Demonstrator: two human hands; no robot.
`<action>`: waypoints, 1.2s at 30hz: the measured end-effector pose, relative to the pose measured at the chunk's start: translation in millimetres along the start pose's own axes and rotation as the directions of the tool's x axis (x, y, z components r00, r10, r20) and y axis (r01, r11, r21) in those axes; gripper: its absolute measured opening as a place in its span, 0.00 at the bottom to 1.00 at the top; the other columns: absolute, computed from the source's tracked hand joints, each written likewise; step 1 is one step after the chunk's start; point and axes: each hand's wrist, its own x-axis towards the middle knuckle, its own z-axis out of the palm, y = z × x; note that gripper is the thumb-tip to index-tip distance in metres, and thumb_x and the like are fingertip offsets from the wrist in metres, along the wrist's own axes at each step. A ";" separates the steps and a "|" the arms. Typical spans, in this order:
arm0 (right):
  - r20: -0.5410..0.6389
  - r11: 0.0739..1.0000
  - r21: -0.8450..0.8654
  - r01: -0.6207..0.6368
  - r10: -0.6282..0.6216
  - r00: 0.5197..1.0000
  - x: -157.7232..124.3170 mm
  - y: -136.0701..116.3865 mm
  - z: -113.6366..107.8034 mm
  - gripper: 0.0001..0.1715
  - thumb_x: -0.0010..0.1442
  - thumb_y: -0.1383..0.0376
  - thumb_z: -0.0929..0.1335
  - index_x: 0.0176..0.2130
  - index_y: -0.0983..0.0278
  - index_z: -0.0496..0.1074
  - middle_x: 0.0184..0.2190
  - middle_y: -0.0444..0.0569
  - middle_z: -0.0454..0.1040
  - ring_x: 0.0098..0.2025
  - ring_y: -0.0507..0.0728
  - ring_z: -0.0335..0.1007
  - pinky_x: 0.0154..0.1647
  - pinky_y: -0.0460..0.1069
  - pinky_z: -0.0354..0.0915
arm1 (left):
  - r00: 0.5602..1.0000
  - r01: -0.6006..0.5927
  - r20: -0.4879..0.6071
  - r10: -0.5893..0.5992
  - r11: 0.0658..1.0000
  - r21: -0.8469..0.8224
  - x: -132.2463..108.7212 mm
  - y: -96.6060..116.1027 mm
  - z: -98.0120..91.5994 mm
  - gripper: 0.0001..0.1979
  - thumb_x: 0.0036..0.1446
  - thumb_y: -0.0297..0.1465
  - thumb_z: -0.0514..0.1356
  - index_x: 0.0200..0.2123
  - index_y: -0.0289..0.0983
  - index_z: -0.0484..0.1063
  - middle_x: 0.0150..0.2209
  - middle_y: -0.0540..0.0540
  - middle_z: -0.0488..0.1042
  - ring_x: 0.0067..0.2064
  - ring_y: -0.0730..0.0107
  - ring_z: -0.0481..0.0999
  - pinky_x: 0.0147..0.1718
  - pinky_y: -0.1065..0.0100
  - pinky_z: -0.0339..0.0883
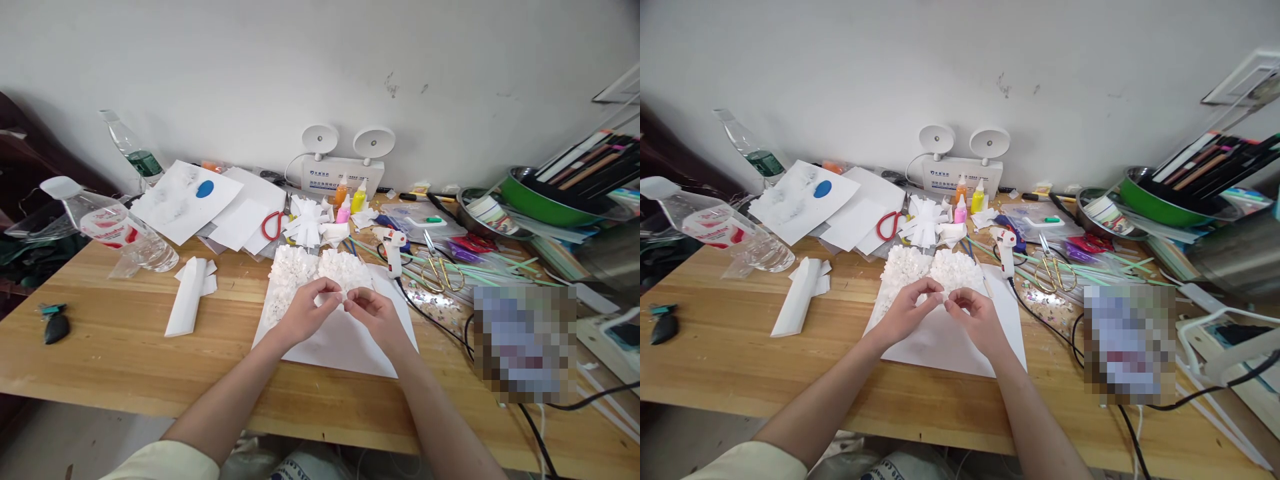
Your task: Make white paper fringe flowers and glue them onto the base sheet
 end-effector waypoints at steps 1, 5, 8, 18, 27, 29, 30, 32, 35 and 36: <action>-0.006 1.000 -0.006 0.016 -0.016 1.000 0.0 0.2 0.0 0.07 0.50 0.61 0.68 0.29 0.62 0.68 0.27 0.45 0.67 0.30 0.52 0.62 0.33 0.48 0.60 | 1.000 -0.008 -0.006 0.008 1.000 0.029 0.0 -0.3 0.1 0.07 0.55 0.33 0.51 0.30 0.37 0.66 0.30 0.50 0.69 0.34 0.72 0.68 0.35 0.70 0.62; -0.042 0.994 -0.050 0.094 -0.096 0.995 0.1 1.3 0.1 0.09 0.49 0.63 0.69 0.35 0.60 0.71 0.31 0.46 0.70 0.32 0.53 0.64 0.35 0.50 0.62 | 0.995 -0.093 -0.010 0.096 0.981 0.169 0.0 -2.5 1.0 0.06 0.54 0.31 0.51 0.30 0.37 0.66 0.29 0.49 0.70 0.32 0.72 0.68 0.33 0.70 0.62; -0.083 0.990 -0.107 0.095 -0.104 0.991 0.2 1.9 -0.3 0.08 0.49 0.63 0.69 0.33 0.61 0.73 0.31 0.47 0.72 0.33 0.54 0.65 0.37 0.51 0.62 | 0.990 -0.139 -0.003 0.144 0.964 0.227 0.2 -4.2 1.1 0.05 0.54 0.29 0.51 0.31 0.37 0.67 0.30 0.48 0.71 0.34 0.71 0.69 0.36 0.68 0.63; -0.080 0.995 -0.099 0.026 -0.034 0.996 1.6 1.2 -1.1 0.09 0.49 0.60 0.68 0.32 0.61 0.71 0.31 0.47 0.72 0.33 0.54 0.67 0.36 0.50 0.64 | 0.992 -0.123 0.005 0.125 0.963 0.240 0.3 -3.6 -1.2 0.06 0.53 0.30 0.52 0.31 0.37 0.68 0.31 0.48 0.72 0.34 0.69 0.70 0.37 0.66 0.63; -0.058 0.993 -0.115 0.012 -0.019 0.998 2.0 1.8 -3.2 0.09 0.49 0.59 0.69 0.29 0.62 0.70 0.28 0.46 0.70 0.31 0.53 0.65 0.35 0.49 0.63 | 0.992 -0.121 0.020 0.121 0.954 0.275 0.4 -2.6 -4.2 0.06 0.53 0.32 0.53 0.30 0.37 0.68 0.30 0.49 0.73 0.34 0.70 0.70 0.37 0.67 0.62; -0.057 0.996 -0.094 0.004 -0.010 0.998 1.7 2.2 -3.4 0.09 0.49 0.59 0.69 0.29 0.63 0.69 0.28 0.46 0.69 0.31 0.53 0.64 0.35 0.49 0.63 | 0.994 -0.104 0.005 0.107 0.954 0.280 0.3 -2.7 -4.5 0.07 0.53 0.33 0.53 0.30 0.37 0.68 0.30 0.49 0.73 0.33 0.70 0.70 0.37 0.67 0.62; -0.056 0.996 -0.086 0.001 -0.006 0.998 1.6 2.2 -3.2 0.09 0.48 0.59 0.69 0.28 0.63 0.69 0.28 0.46 0.69 0.31 0.53 0.64 0.34 0.49 0.62 | 0.995 -0.097 -0.001 0.101 0.956 0.278 0.4 -2.7 -4.4 0.07 0.53 0.33 0.53 0.30 0.37 0.68 0.30 0.50 0.73 0.33 0.71 0.70 0.36 0.68 0.62; -0.050 0.997 -0.079 0.006 -0.010 0.999 1.3 1.7 -2.5 0.10 0.48 0.59 0.69 0.28 0.63 0.69 0.27 0.46 0.69 0.30 0.53 0.64 0.34 0.49 0.62 | 0.996 -0.086 -0.008 0.092 0.958 0.273 0.6 -3.0 -4.1 0.07 0.53 0.32 0.52 0.29 0.37 0.68 0.30 0.50 0.73 0.32 0.71 0.70 0.35 0.68 0.62; -0.017 0.996 -0.082 0.028 -0.029 0.999 1.0 -0.1 -0.8 0.10 0.48 0.59 0.69 0.28 0.63 0.69 0.27 0.46 0.68 0.30 0.53 0.64 0.34 0.49 0.62 | 0.995 -0.090 -0.006 0.095 0.957 0.276 0.8 -3.6 -3.0 0.07 0.54 0.32 0.52 0.29 0.37 0.68 0.30 0.49 0.73 0.32 0.70 0.70 0.35 0.68 0.62; -0.004 0.996 -0.084 0.033 -0.034 0.999 0.8 -0.8 -0.4 0.09 0.49 0.59 0.69 0.28 0.62 0.69 0.27 0.46 0.68 0.30 0.53 0.64 0.34 0.49 0.62 | 0.995 -0.095 -0.001 0.099 0.956 0.279 0.9 -3.8 -2.7 0.07 0.54 0.32 0.52 0.30 0.37 0.68 0.30 0.49 0.73 0.32 0.70 0.70 0.35 0.67 0.63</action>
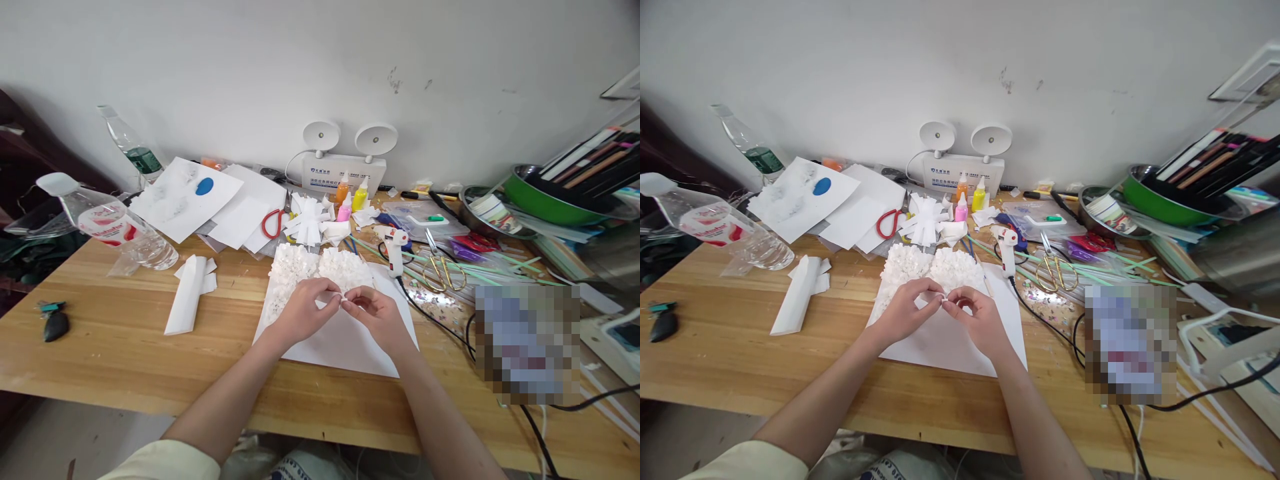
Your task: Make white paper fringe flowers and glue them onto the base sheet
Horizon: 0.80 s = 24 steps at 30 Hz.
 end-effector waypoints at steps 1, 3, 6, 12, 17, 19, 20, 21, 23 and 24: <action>0.010 1.000 0.000 0.003 -0.003 1.000 -0.1 -0.6 0.3 0.09 0.49 0.59 0.69 0.28 0.62 0.69 0.27 0.46 0.68 0.31 0.53 0.63 0.34 0.49 0.62 | 1.000 -0.006 0.006 0.006 1.000 0.002 0.0 0.0 0.2 0.07 0.54 0.31 0.51 0.30 0.37 0.68 0.30 0.49 0.73 0.32 0.70 0.70 0.35 0.67 0.63; 0.020 1.000 0.004 0.004 -0.004 1.000 -0.4 -1.2 0.4 0.09 0.50 0.59 0.68 0.28 0.62 0.69 0.27 0.46 0.68 0.31 0.53 0.63 0.34 0.49 0.62 | 1.000 -0.015 0.024 0.015 1.000 -0.002 -0.1 0.0 0.2 0.07 0.54 0.31 0.51 0.30 0.37 0.68 0.30 0.49 0.72 0.33 0.70 0.70 0.35 0.68 0.63; 0.017 1.000 0.018 -0.004 0.004 1.000 -0.6 0.1 -0.5 0.08 0.50 0.59 0.68 0.29 0.62 0.69 0.27 0.45 0.68 0.31 0.53 0.64 0.34 0.48 0.62 | 0.999 -0.021 0.037 0.021 1.000 -0.015 0.0 0.5 -0.9 0.07 0.55 0.32 0.51 0.30 0.37 0.67 0.31 0.49 0.72 0.34 0.70 0.70 0.35 0.68 0.63; 0.011 0.999 0.052 -0.010 0.010 1.000 0.7 5.7 -2.5 0.08 0.51 0.61 0.68 0.33 0.62 0.69 0.31 0.47 0.69 0.35 0.54 0.65 0.37 0.50 0.62 | 1.000 -0.007 0.023 0.007 1.000 -0.018 0.2 2.1 -3.3 0.07 0.54 0.32 0.51 0.30 0.37 0.67 0.29 0.49 0.72 0.33 0.70 0.70 0.34 0.69 0.62; 0.017 1.000 0.021 -0.007 0.007 1.000 -0.2 3.3 -2.8 0.06 0.52 0.61 0.67 0.31 0.62 0.68 0.30 0.46 0.67 0.33 0.53 0.63 0.35 0.48 0.61 | 1.000 0.007 0.015 -0.006 1.000 -0.026 0.3 2.3 -4.0 0.06 0.54 0.31 0.52 0.30 0.37 0.67 0.29 0.49 0.72 0.32 0.71 0.70 0.34 0.69 0.62; 0.035 1.000 0.020 -0.005 0.004 0.999 -0.9 1.4 -2.3 0.06 0.53 0.61 0.66 0.31 0.62 0.68 0.29 0.45 0.67 0.32 0.52 0.62 0.36 0.48 0.61 | 1.000 0.004 0.013 -0.004 1.000 -0.022 0.5 1.6 -3.1 0.06 0.54 0.31 0.52 0.29 0.36 0.67 0.29 0.49 0.72 0.32 0.71 0.70 0.34 0.69 0.62; 0.046 1.000 0.021 -0.005 0.004 0.999 -1.1 0.7 -2.0 0.06 0.53 0.61 0.66 0.31 0.62 0.68 0.29 0.45 0.67 0.33 0.52 0.62 0.36 0.48 0.61 | 1.000 0.001 0.011 -0.001 1.000 -0.017 0.6 1.2 -2.3 0.06 0.54 0.31 0.52 0.29 0.36 0.67 0.29 0.49 0.72 0.32 0.71 0.70 0.34 0.69 0.62; 0.055 1.000 0.023 -0.004 0.003 0.999 -1.2 0.4 -1.6 0.06 0.53 0.61 0.66 0.31 0.62 0.68 0.29 0.45 0.67 0.33 0.53 0.63 0.37 0.48 0.61 | 1.000 -0.001 0.011 0.001 1.000 -0.011 0.7 0.8 -1.4 0.06 0.54 0.31 0.52 0.29 0.36 0.67 0.29 0.49 0.72 0.32 0.71 0.69 0.33 0.69 0.62; 0.058 1.000 0.026 0.000 -0.002 0.998 -1.0 0.8 -1.2 0.07 0.53 0.60 0.66 0.31 0.62 0.68 0.30 0.46 0.67 0.34 0.54 0.63 0.38 0.49 0.62 | 1.000 -0.005 0.019 0.005 1.000 -0.007 0.7 0.3 0.5 0.07 0.55 0.31 0.51 0.30 0.36 0.67 0.29 0.49 0.71 0.32 0.71 0.69 0.33 0.69 0.62; 0.051 1.000 0.025 0.006 -0.007 0.999 -0.8 1.6 -1.1 0.08 0.52 0.60 0.66 0.31 0.63 0.68 0.30 0.47 0.68 0.35 0.54 0.64 0.39 0.50 0.62 | 1.000 -0.005 0.024 0.005 1.000 -0.010 0.7 0.4 1.1 0.07 0.55 0.31 0.51 0.30 0.36 0.67 0.30 0.49 0.71 0.32 0.71 0.69 0.33 0.70 0.62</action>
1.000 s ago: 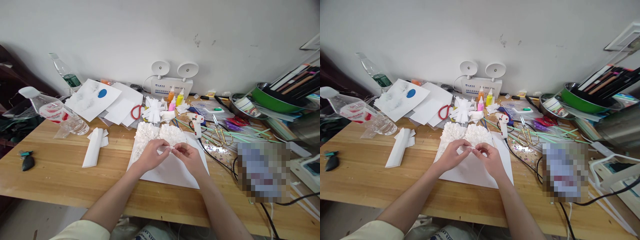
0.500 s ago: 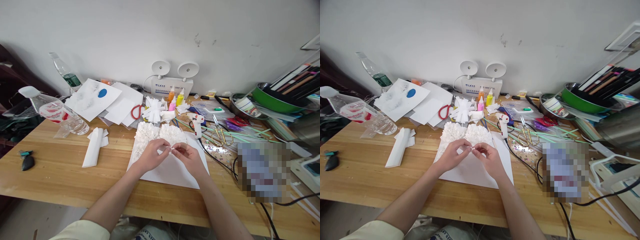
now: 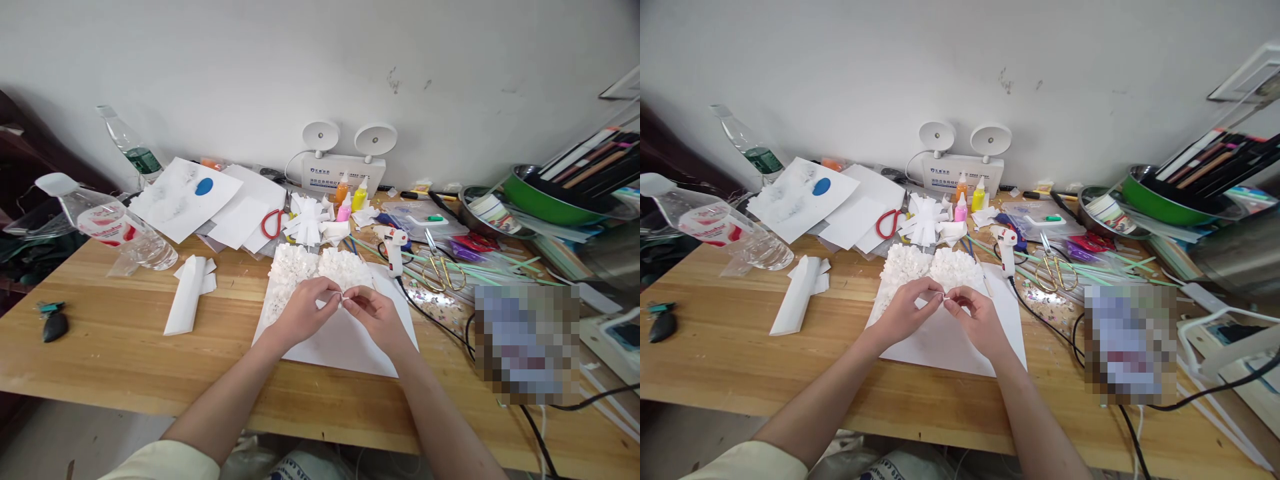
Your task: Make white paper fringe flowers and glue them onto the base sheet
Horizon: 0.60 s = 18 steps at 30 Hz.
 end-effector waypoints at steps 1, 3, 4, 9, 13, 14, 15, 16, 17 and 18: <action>-0.011 1.000 -0.003 0.005 -0.006 1.000 0.2 1.0 -0.1 0.08 0.52 0.60 0.67 0.31 0.63 0.68 0.30 0.47 0.68 0.35 0.54 0.64 0.39 0.50 0.62 | 1.000 0.001 0.006 -0.001 1.000 -0.009 0.0 0.3 0.2 0.07 0.55 0.31 0.50 0.31 0.36 0.67 0.30 0.49 0.71 0.32 0.72 0.70 0.33 0.70 0.62; -0.036 1.000 -0.006 0.011 -0.012 0.999 0.4 3.2 -0.9 0.08 0.52 0.60 0.67 0.31 0.63 0.68 0.30 0.47 0.68 0.35 0.54 0.64 0.39 0.50 0.62 | 1.000 0.004 0.012 -0.004 0.999 -0.033 0.0 1.2 -1.0 0.08 0.56 0.31 0.50 0.32 0.37 0.67 0.30 0.49 0.72 0.32 0.72 0.70 0.33 0.70 0.63; -0.048 1.000 -0.006 0.010 -0.010 0.999 0.3 4.1 -1.4 0.08 0.52 0.61 0.67 0.31 0.63 0.68 0.30 0.47 0.68 0.35 0.54 0.64 0.38 0.49 0.62 | 1.000 0.002 0.009 -0.002 0.999 -0.042 0.1 1.9 -2.3 0.07 0.56 0.32 0.50 0.32 0.37 0.67 0.30 0.49 0.72 0.33 0.72 0.70 0.34 0.70 0.63; -0.076 1.000 0.015 -0.001 0.002 0.997 0.5 5.7 -3.2 0.07 0.51 0.61 0.67 0.30 0.62 0.68 0.28 0.45 0.67 0.32 0.52 0.63 0.34 0.47 0.62 | 1.000 0.000 -0.028 0.000 0.999 -0.033 0.0 3.4 -9.5 0.05 0.53 0.31 0.54 0.31 0.37 0.68 0.31 0.51 0.72 0.35 0.72 0.70 0.40 0.69 0.60; -0.078 0.999 0.038 -0.019 0.022 0.997 2.2 6.0 -2.9 0.08 0.50 0.61 0.68 0.30 0.62 0.69 0.28 0.44 0.68 0.32 0.52 0.64 0.35 0.47 0.62 | 0.999 0.029 -0.037 -0.029 1.000 -0.011 -0.5 1.9 -9.0 0.04 0.52 0.29 0.54 0.29 0.38 0.68 0.30 0.51 0.73 0.34 0.72 0.70 0.39 0.68 0.60; -0.083 0.999 0.043 -0.029 0.032 0.996 2.4 6.1 -2.8 0.08 0.49 0.61 0.69 0.30 0.63 0.69 0.28 0.44 0.68 0.32 0.52 0.64 0.35 0.47 0.61 | 0.998 0.038 -0.040 -0.038 0.999 -0.014 -0.5 1.4 -8.6 0.04 0.52 0.29 0.54 0.29 0.37 0.68 0.30 0.51 0.73 0.34 0.72 0.70 0.39 0.68 0.61; -0.089 0.998 0.047 -0.040 0.044 0.995 2.6 6.1 -2.8 0.08 0.49 0.61 0.69 0.30 0.63 0.69 0.28 0.44 0.68 0.31 0.52 0.64 0.34 0.47 0.61 | 0.998 0.044 -0.042 -0.045 0.999 -0.021 -0.4 1.0 -8.2 0.04 0.52 0.29 0.54 0.29 0.37 0.68 0.30 0.51 0.72 0.33 0.72 0.70 0.38 0.69 0.61; -0.090 0.998 0.047 -0.050 0.054 0.994 2.5 6.0 -2.9 0.09 0.48 0.61 0.69 0.30 0.63 0.69 0.27 0.44 0.68 0.31 0.52 0.63 0.34 0.47 0.61 | 0.998 0.049 -0.044 -0.050 0.998 -0.031 -0.2 0.6 -7.9 0.04 0.52 0.28 0.53 0.28 0.37 0.67 0.29 0.51 0.72 0.33 0.73 0.70 0.37 0.69 0.62; -0.087 0.997 0.045 -0.057 0.061 0.994 2.3 5.6 -2.9 0.09 0.48 0.60 0.69 0.30 0.63 0.69 0.27 0.44 0.67 0.30 0.51 0.63 0.33 0.47 0.61 | 0.998 0.051 -0.042 -0.052 0.998 -0.040 0.0 0.3 -7.7 0.04 0.52 0.28 0.53 0.28 0.37 0.67 0.29 0.51 0.72 0.32 0.73 0.70 0.36 0.70 0.62; -0.078 0.997 0.040 -0.061 0.064 0.995 2.0 5.0 -2.9 0.09 0.48 0.60 0.69 0.29 0.63 0.69 0.27 0.44 0.67 0.30 0.51 0.63 0.32 0.47 0.61 | 0.998 0.050 -0.041 -0.052 0.998 -0.047 0.3 0.0 -7.5 0.04 0.51 0.27 0.53 0.27 0.36 0.67 0.28 0.51 0.72 0.32 0.73 0.70 0.35 0.71 0.62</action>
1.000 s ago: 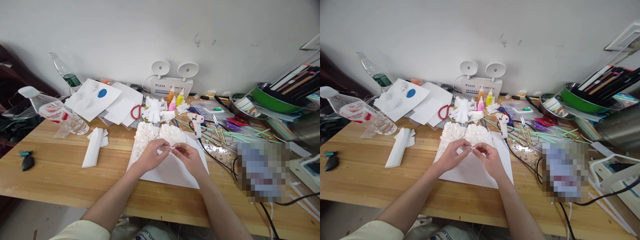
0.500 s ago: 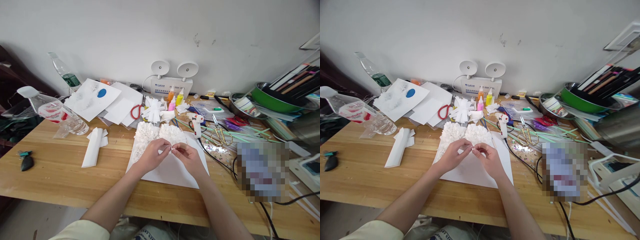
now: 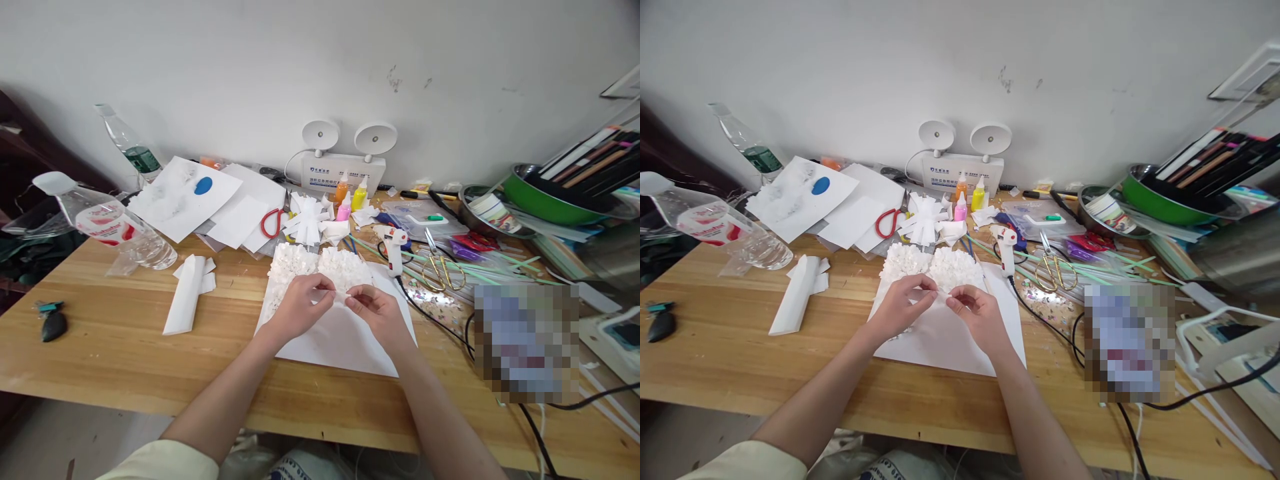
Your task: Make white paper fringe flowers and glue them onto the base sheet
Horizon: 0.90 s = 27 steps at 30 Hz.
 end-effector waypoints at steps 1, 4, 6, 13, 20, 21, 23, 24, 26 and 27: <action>0.014 1.000 -0.005 0.001 -0.001 1.000 -0.5 -0.8 0.1 0.09 0.49 0.60 0.69 0.29 0.63 0.69 0.26 0.44 0.67 0.30 0.51 0.63 0.32 0.46 0.61 | 1.000 -0.001 0.002 0.001 1.000 -0.006 0.2 -0.2 0.3 0.04 0.51 0.27 0.53 0.27 0.36 0.67 0.28 0.51 0.71 0.32 0.73 0.70 0.35 0.71 0.63; 0.069 1.000 -0.010 0.014 -0.013 0.998 -1.9 -3.6 1.3 0.08 0.50 0.60 0.68 0.29 0.62 0.68 0.27 0.44 0.67 0.31 0.51 0.63 0.34 0.47 0.61 | 1.000 -0.008 0.008 0.009 1.000 -0.013 0.3 -0.5 2.4 0.04 0.51 0.27 0.53 0.27 0.36 0.67 0.28 0.50 0.72 0.32 0.73 0.70 0.34 0.71 0.63; 0.100 1.000 -0.005 0.024 -0.023 0.995 -2.4 -5.0 2.6 0.07 0.51 0.61 0.68 0.29 0.62 0.68 0.27 0.44 0.67 0.31 0.52 0.63 0.35 0.47 0.61 | 1.000 -0.023 0.015 0.023 1.000 -0.012 0.0 -0.6 4.3 0.05 0.52 0.28 0.53 0.27 0.36 0.67 0.28 0.50 0.72 0.32 0.73 0.70 0.33 0.71 0.63; 0.061 0.997 -0.058 0.052 -0.048 0.997 -2.2 -3.7 4.4 0.07 0.51 0.60 0.68 0.28 0.63 0.69 0.28 0.45 0.70 0.32 0.53 0.64 0.36 0.48 0.61 | 0.997 -0.047 0.052 0.049 0.998 -0.048 -0.8 -0.8 6.3 0.06 0.53 0.29 0.52 0.30 0.36 0.68 0.30 0.49 0.72 0.32 0.73 0.70 0.33 0.71 0.64; -0.015 0.993 -0.095 0.066 -0.067 0.998 -1.3 -4.1 4.2 0.06 0.50 0.62 0.68 0.29 0.62 0.72 0.29 0.46 0.73 0.33 0.54 0.67 0.37 0.49 0.62 | 0.998 -0.021 0.052 0.026 0.996 -0.082 -2.0 0.2 5.4 0.06 0.53 0.28 0.52 0.32 0.37 0.69 0.32 0.49 0.73 0.35 0.73 0.71 0.35 0.71 0.64; -0.031 0.993 -0.100 0.064 -0.067 0.997 -1.4 -4.1 4.4 0.06 0.50 0.62 0.69 0.29 0.62 0.72 0.29 0.46 0.73 0.32 0.54 0.67 0.37 0.49 0.62 | 0.999 -0.013 0.050 0.018 0.996 -0.089 -2.0 0.7 5.3 0.06 0.53 0.29 0.52 0.32 0.37 0.69 0.32 0.49 0.73 0.35 0.73 0.71 0.35 0.71 0.64; -0.057 0.994 -0.097 0.059 -0.064 0.996 -1.5 -4.0 4.8 0.06 0.49 0.62 0.69 0.29 0.62 0.71 0.28 0.46 0.73 0.32 0.54 0.67 0.36 0.49 0.62 | 0.999 -0.001 0.042 0.005 0.995 -0.095 -2.0 1.7 4.8 0.06 0.53 0.29 0.52 0.31 0.37 0.69 0.32 0.49 0.73 0.35 0.72 0.71 0.36 0.70 0.64; -0.063 0.994 -0.092 0.057 -0.063 0.996 -1.7 -3.8 4.9 0.06 0.49 0.62 0.69 0.29 0.62 0.71 0.28 0.45 0.72 0.32 0.53 0.67 0.35 0.48 0.62 | 0.999 0.002 0.038 0.001 0.995 -0.096 -1.9 2.2 4.5 0.06 0.52 0.29 0.53 0.31 0.37 0.68 0.32 0.49 0.73 0.35 0.71 0.70 0.36 0.70 0.64; -0.066 0.995 -0.081 0.058 -0.064 0.996 -1.8 -3.5 4.9 0.06 0.48 0.62 0.69 0.29 0.62 0.70 0.27 0.44 0.72 0.31 0.53 0.66 0.35 0.48 0.62 | 1.000 0.011 0.030 -0.008 0.994 -0.105 -1.7 3.3 3.8 0.05 0.52 0.29 0.53 0.29 0.37 0.68 0.31 0.49 0.72 0.35 0.71 0.70 0.37 0.69 0.64; -0.062 0.996 -0.074 0.058 -0.063 0.996 -1.9 -3.3 4.7 0.06 0.48 0.62 0.69 0.29 0.62 0.70 0.27 0.44 0.71 0.30 0.52 0.66 0.34 0.48 0.62 | 1.000 0.016 0.027 -0.013 0.993 -0.116 -1.5 3.8 3.4 0.05 0.51 0.29 0.53 0.29 0.37 0.68 0.31 0.49 0.72 0.35 0.71 0.70 0.37 0.68 0.64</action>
